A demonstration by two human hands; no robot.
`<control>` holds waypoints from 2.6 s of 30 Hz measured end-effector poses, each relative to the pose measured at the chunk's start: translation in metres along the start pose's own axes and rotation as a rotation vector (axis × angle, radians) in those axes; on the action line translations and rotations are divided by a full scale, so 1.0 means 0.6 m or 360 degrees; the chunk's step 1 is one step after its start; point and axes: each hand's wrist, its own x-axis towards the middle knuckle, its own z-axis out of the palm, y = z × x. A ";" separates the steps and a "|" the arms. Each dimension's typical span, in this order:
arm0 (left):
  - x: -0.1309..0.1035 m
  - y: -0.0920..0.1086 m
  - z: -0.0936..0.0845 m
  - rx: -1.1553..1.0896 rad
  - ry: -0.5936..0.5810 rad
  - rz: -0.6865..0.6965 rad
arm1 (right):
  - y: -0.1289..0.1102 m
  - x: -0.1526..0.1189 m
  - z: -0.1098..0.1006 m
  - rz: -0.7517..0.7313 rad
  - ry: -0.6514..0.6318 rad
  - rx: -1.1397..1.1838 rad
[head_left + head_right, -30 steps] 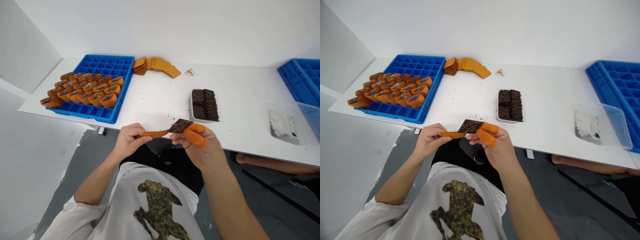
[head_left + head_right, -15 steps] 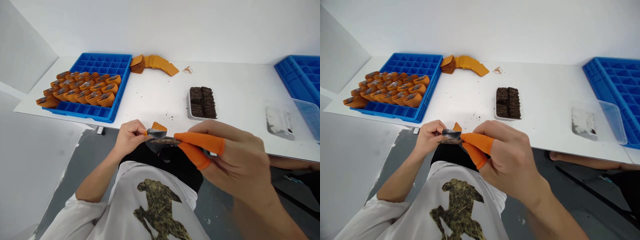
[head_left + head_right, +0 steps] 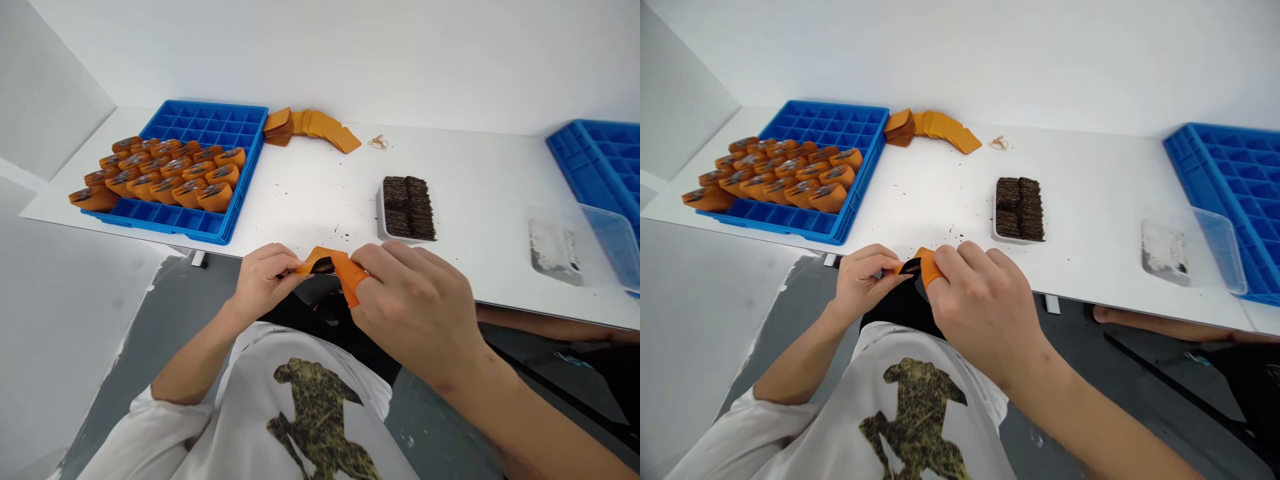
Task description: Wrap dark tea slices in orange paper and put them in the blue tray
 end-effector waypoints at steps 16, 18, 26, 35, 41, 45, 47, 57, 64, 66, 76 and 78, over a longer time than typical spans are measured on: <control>0.008 0.009 -0.006 -0.0404 0.0035 -0.0077 | 0.041 -0.047 0.046 0.0613 -0.0071 0.0995; 0.009 0.012 -0.006 -0.0354 0.0009 -0.0086 | 0.042 -0.049 0.046 0.0611 -0.0037 0.0987; 0.015 0.008 -0.008 -0.0244 -0.0055 -0.0030 | 0.040 -0.051 0.040 0.0585 0.0019 0.0924; 0.013 0.005 -0.050 0.0238 -0.0240 0.0136 | -0.012 -0.028 0.082 0.0348 0.0185 0.0722; 0.008 -0.015 -0.291 0.0832 0.0101 -0.0471 | -0.016 -0.020 0.099 0.0419 0.0307 0.0848; 0.014 -0.072 -0.460 0.1542 0.0218 -0.1084 | -0.010 -0.020 0.106 0.0467 0.0315 0.0786; 0.020 -0.110 -0.501 0.1660 0.0092 -0.1268 | -0.012 -0.019 0.108 0.0459 0.0319 0.0781; 0.022 -0.213 -0.524 0.1760 -0.0080 -0.1405 | 0.010 -0.045 0.097 0.0520 0.0368 0.0712; 0.015 -0.232 -0.522 0.1883 -0.0143 -0.1500 | 0.023 -0.073 0.098 0.0670 0.0365 0.0720; 0.002 -0.215 -0.507 0.1896 0.0076 -0.1307 | 0.047 -0.093 0.094 0.0832 0.0342 0.0698; -0.088 -0.098 -0.190 0.0987 0.0058 -0.0228 | 0.245 -0.126 0.074 0.1870 0.0015 0.0707; -0.073 -0.074 -0.130 0.0757 -0.0044 -0.0225 | 0.265 -0.137 0.084 0.1999 0.0114 0.0735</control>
